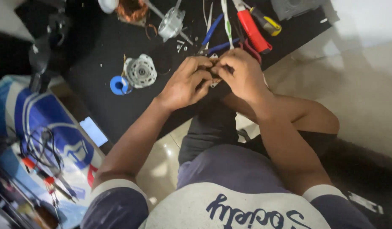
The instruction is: Adjusting and repairing the copper windings of a motor stator by hand and with small tools.
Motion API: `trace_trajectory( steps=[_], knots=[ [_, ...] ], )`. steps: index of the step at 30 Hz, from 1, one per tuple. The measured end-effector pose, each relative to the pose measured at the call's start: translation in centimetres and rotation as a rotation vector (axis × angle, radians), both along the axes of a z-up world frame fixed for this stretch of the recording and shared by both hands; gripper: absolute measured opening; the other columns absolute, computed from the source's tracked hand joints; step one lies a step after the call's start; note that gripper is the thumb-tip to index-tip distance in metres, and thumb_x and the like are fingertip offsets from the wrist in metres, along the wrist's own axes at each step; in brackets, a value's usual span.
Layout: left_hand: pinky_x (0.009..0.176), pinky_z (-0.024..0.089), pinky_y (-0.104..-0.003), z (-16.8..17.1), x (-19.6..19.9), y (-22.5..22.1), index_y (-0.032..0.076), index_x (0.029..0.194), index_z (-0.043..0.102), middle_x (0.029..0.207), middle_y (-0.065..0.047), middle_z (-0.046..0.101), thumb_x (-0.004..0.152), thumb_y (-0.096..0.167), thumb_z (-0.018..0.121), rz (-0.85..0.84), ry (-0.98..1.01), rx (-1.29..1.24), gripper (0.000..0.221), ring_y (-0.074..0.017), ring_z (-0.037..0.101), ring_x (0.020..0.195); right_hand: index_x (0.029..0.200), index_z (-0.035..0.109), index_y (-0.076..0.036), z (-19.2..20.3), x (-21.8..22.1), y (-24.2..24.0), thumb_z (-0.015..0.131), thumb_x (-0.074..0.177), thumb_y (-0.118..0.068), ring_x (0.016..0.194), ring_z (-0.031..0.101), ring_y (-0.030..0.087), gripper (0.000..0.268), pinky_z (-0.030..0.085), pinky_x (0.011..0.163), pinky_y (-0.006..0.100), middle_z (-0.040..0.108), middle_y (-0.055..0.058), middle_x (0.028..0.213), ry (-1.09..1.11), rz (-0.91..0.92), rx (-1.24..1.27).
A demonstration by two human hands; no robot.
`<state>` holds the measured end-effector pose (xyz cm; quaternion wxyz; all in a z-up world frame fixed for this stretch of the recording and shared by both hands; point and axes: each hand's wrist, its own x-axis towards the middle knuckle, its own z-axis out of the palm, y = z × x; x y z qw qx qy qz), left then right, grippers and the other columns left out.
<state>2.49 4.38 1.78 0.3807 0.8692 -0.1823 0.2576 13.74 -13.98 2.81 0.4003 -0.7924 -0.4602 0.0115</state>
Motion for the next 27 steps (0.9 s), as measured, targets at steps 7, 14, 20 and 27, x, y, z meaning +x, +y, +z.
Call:
trace_trajectory(
  steps=[7, 14, 20, 27],
  knots=[
    [0.092, 0.056, -0.041, -2.7, 1.1, 1.1, 0.003, 0.091, 0.068, 0.119, -0.015, 0.057, 0.101, 0.02, 0.065, -0.063, -0.065, -0.25, 0.02, -0.0369, 0.064, 0.111, 0.09, 0.068, -0.012, -2.1, -1.4, 0.0, 0.083, 0.088, -0.012, 0.096, 0.069, 0.026, 0.015, 0.057, 0.08, 0.035, 0.067, 0.004, 0.101, 0.01, -0.179, -0.024],
    [0.094, 0.056, -0.041, -3.2, 1.0, 1.7, 0.003, 0.091, 0.069, 0.12, -0.014, 0.057, 0.1, 0.015, 0.067, -0.102, -0.082, -0.286, 0.015, -0.0365, 0.064, 0.114, 0.085, 0.069, -0.005, -2.8, -2.9, 1.2, 0.084, 0.088, -0.003, 0.079, 0.064, 0.023, 0.015, 0.053, 0.062, 0.028, 0.068, 0.011, 0.107, 0.109, -0.257, 0.07],
    [0.096, 0.054, -0.045, -2.4, 0.5, 1.5, 0.003, 0.09, 0.069, 0.117, -0.014, 0.059, 0.098, 0.013, 0.068, -0.129, -0.068, -0.272, 0.013, -0.0384, 0.063, 0.113, 0.087, 0.07, -0.005, -2.6, -3.5, 0.9, 0.085, 0.086, -0.003, 0.081, 0.067, 0.026, 0.016, 0.053, 0.061, 0.03, 0.068, 0.013, 0.11, 0.103, -0.32, 0.069],
    [0.097, 0.051, -0.04, 0.0, -1.4, 0.6, -0.001, 0.094, 0.071, 0.122, -0.018, 0.059, 0.089, 0.004, 0.07, -0.087, 0.107, -0.209, 0.008, -0.0343, 0.06, 0.111, 0.082, 0.064, -0.002, -0.2, -5.3, 1.6, 0.077, 0.081, 0.001, 0.076, 0.057, 0.021, 0.013, 0.045, 0.067, 0.031, 0.062, 0.01, 0.096, -0.018, -0.28, 0.195]
  ],
)
